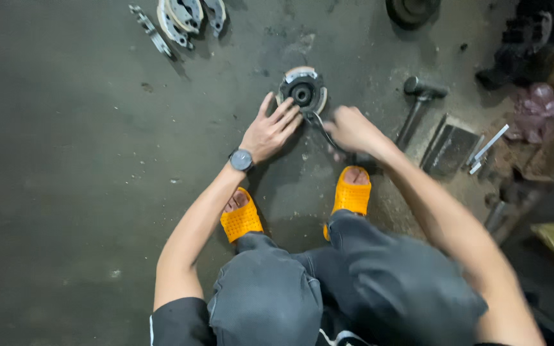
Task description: The person disassembles a mechanical part using pliers and a hammer, removing small components and placing them on the floor. They then reassemble the part by inserting components back into the housing.
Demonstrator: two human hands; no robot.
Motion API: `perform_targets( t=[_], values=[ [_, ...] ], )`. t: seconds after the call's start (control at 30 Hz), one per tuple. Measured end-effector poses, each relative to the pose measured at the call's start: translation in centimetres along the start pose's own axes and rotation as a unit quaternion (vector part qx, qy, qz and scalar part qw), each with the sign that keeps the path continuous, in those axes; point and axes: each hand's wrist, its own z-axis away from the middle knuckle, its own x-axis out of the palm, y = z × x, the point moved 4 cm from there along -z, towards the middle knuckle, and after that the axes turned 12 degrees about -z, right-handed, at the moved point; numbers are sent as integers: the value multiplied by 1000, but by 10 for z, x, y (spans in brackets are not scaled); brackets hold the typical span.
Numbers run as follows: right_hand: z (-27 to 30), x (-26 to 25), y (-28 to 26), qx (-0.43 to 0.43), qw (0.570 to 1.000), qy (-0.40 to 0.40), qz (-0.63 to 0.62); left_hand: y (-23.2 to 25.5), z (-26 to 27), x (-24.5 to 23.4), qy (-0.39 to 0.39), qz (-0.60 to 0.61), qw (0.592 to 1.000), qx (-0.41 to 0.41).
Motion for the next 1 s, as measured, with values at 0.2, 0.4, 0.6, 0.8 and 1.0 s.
perform_targets(
  t=[0.2, 0.4, 0.6, 0.8, 1.0],
  values=[
    [57, -3, 75, -238, 915, 79, -314, -82, -24, 15, -23, -8, 977, -212],
    [32, 58, 209, -62, 817, 93, -565, -134, -69, 68, -176, -33, 955, -235],
    [60, 1, 153, -333, 770, 282, -467, -138, -82, 81, -240, -96, 938, -231],
    [17, -4, 101, -162, 772, 177, -589, -120, -72, 50, -91, 28, 926, -366],
    [-15, 9, 38, -351, 818, 269, -369, -72, -57, -19, 93, 327, 777, -530]
  ],
)
